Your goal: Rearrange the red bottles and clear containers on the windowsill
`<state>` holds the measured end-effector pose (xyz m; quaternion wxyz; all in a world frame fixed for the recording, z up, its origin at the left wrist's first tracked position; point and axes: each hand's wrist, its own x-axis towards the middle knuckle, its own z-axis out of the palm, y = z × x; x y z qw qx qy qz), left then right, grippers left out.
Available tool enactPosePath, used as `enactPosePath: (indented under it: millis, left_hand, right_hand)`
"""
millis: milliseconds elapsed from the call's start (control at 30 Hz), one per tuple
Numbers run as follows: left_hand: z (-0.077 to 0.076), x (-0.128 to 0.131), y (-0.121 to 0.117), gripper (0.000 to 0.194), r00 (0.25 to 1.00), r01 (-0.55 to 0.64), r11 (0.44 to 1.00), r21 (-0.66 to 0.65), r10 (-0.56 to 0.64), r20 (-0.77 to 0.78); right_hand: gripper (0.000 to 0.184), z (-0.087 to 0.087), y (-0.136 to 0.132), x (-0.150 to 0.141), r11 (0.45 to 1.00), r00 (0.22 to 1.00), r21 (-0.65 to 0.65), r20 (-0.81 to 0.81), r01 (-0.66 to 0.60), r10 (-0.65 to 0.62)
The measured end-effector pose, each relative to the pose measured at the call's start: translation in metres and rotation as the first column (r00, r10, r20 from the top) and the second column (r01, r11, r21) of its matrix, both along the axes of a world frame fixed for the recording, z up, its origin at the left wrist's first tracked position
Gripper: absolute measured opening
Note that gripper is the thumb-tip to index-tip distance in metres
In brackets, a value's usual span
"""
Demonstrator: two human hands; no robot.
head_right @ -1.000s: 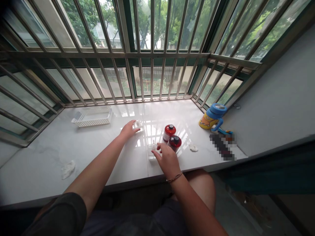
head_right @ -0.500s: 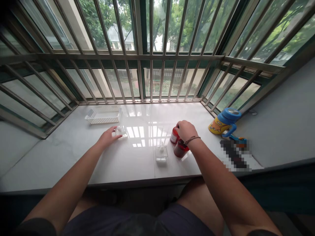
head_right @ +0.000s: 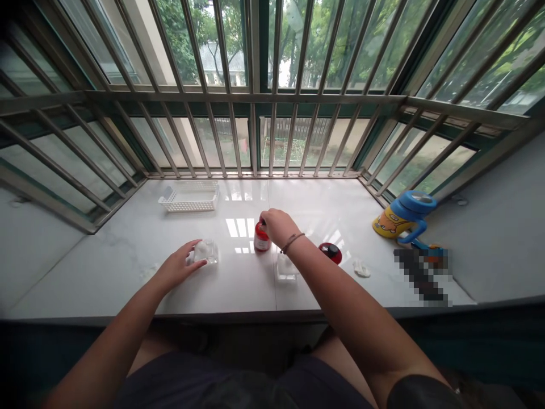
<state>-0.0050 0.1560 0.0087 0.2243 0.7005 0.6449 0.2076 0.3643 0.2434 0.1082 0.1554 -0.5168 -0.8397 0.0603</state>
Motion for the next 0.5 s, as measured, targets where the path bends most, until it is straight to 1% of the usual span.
enactPosePath:
  millis: [67,133,167,233,300,367,400,433,500]
  left_hand:
    - [-0.001,0.001,-0.01,0.08,0.999,0.016,0.999,0.041,-0.015,-0.036]
    - [0.0,0.002,-0.022,0.085,0.997,0.029,0.988,0.154,-0.019,-0.07]
    - [0.002,0.001,-0.029,0.085,0.997,0.024,0.973,0.23,-0.007,-0.076]
    - [0.006,-0.002,-0.047,0.079,0.997,-0.022,0.929,0.37,0.047,-0.058]
    - [0.009,-0.009,-0.071,0.067,0.992,-0.105,0.877,0.468,0.126,-0.013]
    - [0.008,-0.02,-0.1,0.054,0.969,-0.21,0.806,0.554,0.245,0.012]
    - [0.005,-0.028,-0.116,0.049,0.949,-0.259,0.768,0.586,0.315,0.006]
    - [-0.001,-0.037,-0.131,0.047,0.924,-0.303,0.751,0.587,0.381,-0.011]
    - [-0.019,-0.059,-0.16,0.047,0.862,-0.394,0.74,0.544,0.503,-0.059]
  right_hand:
    - [0.01,-0.002,-0.006,-0.011,0.998,0.998,-0.012,-0.004,-0.064,0.064]
    - [0.018,0.001,-0.015,-0.013,0.994,0.994,-0.013,-0.013,-0.107,0.107]
    - [0.022,0.004,-0.02,-0.009,0.994,0.993,-0.005,-0.021,-0.113,0.113]
    - [0.025,0.008,-0.032,0.006,0.996,0.996,0.025,-0.025,-0.084,0.085]
    - [0.022,0.008,-0.047,0.026,0.999,1.0,0.052,0.019,-0.015,0.014]
    - [0.026,0.002,-0.063,0.046,0.999,0.991,0.011,0.126,0.033,-0.034]
    - [0.025,-0.002,-0.07,0.053,0.999,0.983,-0.033,0.179,0.04,-0.033]
    - [0.022,-0.005,-0.076,0.059,0.996,0.975,-0.078,0.222,0.049,-0.031]
    - [0.014,-0.011,-0.084,0.065,0.986,0.966,-0.156,0.259,0.061,-0.019]
